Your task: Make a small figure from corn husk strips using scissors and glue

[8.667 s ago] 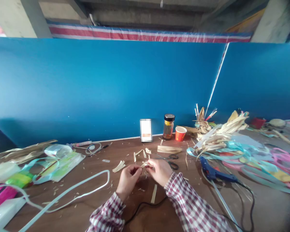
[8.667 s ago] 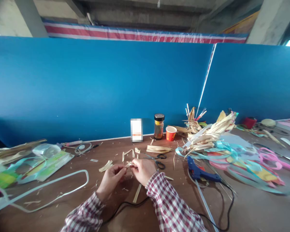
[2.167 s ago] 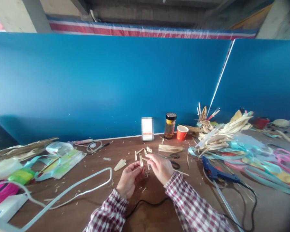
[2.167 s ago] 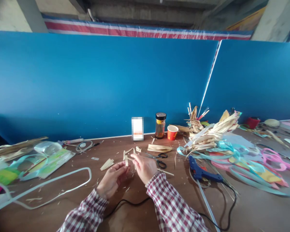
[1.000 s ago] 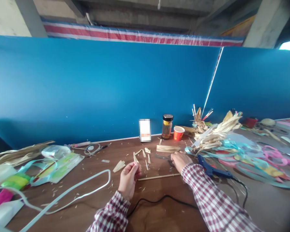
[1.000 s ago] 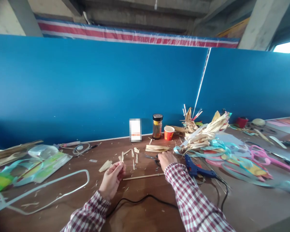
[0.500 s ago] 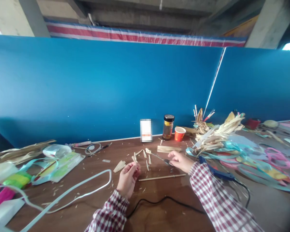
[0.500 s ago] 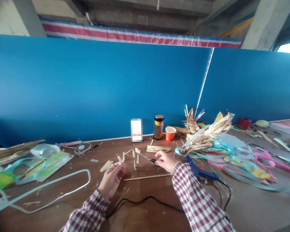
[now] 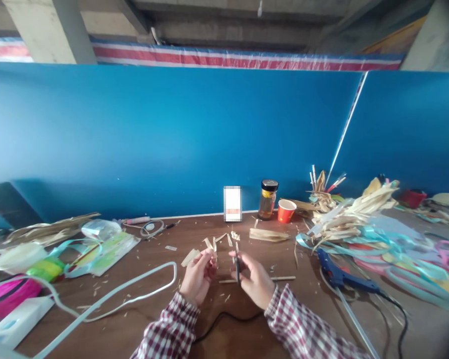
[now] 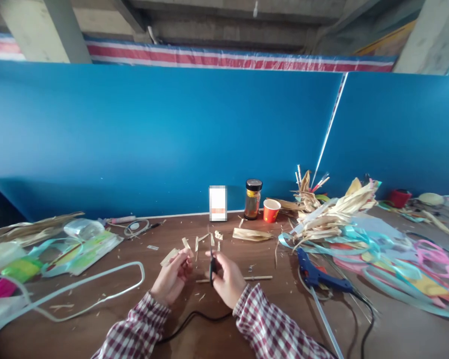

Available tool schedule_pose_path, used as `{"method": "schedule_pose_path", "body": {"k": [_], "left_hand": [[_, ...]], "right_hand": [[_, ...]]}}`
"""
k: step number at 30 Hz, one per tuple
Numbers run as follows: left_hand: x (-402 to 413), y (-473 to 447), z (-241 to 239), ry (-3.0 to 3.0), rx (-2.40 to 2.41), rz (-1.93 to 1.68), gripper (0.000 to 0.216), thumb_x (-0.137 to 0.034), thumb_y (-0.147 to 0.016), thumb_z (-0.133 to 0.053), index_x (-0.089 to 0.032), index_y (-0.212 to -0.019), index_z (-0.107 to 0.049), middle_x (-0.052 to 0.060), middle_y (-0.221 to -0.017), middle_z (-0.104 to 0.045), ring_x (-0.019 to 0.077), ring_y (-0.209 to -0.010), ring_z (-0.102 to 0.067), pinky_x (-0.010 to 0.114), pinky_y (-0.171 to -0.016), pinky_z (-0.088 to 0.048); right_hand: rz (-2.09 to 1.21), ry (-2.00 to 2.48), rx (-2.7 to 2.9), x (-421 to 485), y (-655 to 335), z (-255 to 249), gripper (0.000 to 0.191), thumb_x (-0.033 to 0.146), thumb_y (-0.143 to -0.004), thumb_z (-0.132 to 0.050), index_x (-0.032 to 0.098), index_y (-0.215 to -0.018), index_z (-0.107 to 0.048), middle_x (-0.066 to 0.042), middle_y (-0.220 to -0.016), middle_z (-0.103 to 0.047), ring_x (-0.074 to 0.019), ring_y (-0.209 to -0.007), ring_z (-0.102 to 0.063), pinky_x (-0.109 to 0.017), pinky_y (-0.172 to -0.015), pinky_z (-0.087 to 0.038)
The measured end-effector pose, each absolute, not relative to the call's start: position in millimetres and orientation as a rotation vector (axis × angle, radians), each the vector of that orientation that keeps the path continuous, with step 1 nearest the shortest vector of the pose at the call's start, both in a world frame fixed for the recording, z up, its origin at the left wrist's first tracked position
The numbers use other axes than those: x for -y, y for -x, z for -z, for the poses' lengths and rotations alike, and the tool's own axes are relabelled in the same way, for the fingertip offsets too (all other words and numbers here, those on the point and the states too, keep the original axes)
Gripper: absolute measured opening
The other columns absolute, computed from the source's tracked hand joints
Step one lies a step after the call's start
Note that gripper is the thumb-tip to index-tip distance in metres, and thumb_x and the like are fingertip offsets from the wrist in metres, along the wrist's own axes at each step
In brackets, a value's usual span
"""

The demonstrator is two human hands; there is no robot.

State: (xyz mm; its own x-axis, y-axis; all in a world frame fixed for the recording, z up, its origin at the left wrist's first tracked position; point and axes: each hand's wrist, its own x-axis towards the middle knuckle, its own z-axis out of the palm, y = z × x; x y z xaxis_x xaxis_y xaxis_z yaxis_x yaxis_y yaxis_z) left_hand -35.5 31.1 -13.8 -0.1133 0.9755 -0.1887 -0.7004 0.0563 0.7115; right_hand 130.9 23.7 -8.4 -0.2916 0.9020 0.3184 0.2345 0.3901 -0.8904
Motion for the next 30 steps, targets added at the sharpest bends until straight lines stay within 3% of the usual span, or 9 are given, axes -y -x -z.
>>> {"method": "schedule_pose_path", "body": {"k": [3, 9, 15, 20, 30], "left_hand": [[-29, 34, 10, -0.445, -0.776, -1.486, 0.008, -0.016, -0.071, -0.07, -0.013, -0.074, -0.064, -0.002, -0.063, -0.059, 0.0047, -0.052, -0.055, 0.014, -0.05, -0.051], [-25, 31, 5, -0.465, -0.762, -1.472, 0.013, -0.019, -0.067, -0.073, -0.013, -0.071, -0.063, -0.002, -0.062, -0.059, 0.0051, -0.051, -0.056, 0.014, -0.051, -0.05], [-22, 28, 1, -0.53, -0.764, -1.428, 0.019, -0.026, -0.065, -0.074, -0.014, -0.07, -0.061, -0.003, -0.057, -0.056, 0.0068, -0.047, -0.053, 0.02, -0.047, -0.051], [-23, 29, 1, -0.499, -0.846, -1.425, 0.025, -0.026, -0.058, -0.079, -0.013, -0.071, -0.062, -0.004, -0.055, -0.054, 0.0048, -0.048, -0.051, 0.015, -0.045, -0.047], [-21, 27, 1, -0.546, -0.889, -1.383, 0.024, -0.026, -0.059, -0.077, -0.012, -0.07, -0.062, -0.004, -0.053, -0.053, 0.0041, -0.046, -0.049, 0.013, -0.044, -0.042]], "right_hand": [[-0.933, 1.027, 1.864, -15, -128, 10, 0.032, 0.029, -0.073, -0.065, 0.019, -0.102, -0.057, -0.001, -0.077, -0.058, -0.0147, -0.07, -0.053, -0.027, -0.069, -0.046], [-1.232, 0.957, 1.829, -10, -123, 5, 0.031, 0.038, -0.075, -0.065, 0.017, -0.097, -0.058, 0.003, -0.066, -0.048, -0.0098, -0.06, -0.044, -0.02, -0.055, -0.04], [-1.601, 0.796, 1.661, -14, -120, 17, 0.047, 0.053, -0.075, -0.059, 0.015, -0.102, -0.056, 0.004, -0.065, -0.043, -0.0064, -0.053, -0.036, -0.017, -0.045, -0.036], [-1.632, 0.781, 1.637, -17, -122, 23, 0.052, 0.059, -0.075, -0.055, 0.016, -0.104, -0.055, 0.003, -0.065, -0.042, -0.007, -0.053, -0.036, -0.017, -0.043, -0.037], [-1.585, 0.808, 1.689, -12, -123, 15, 0.053, 0.06, -0.075, -0.055, 0.015, -0.102, -0.056, 0.003, -0.063, -0.043, -0.0067, -0.053, -0.037, -0.016, -0.043, -0.035]]}}
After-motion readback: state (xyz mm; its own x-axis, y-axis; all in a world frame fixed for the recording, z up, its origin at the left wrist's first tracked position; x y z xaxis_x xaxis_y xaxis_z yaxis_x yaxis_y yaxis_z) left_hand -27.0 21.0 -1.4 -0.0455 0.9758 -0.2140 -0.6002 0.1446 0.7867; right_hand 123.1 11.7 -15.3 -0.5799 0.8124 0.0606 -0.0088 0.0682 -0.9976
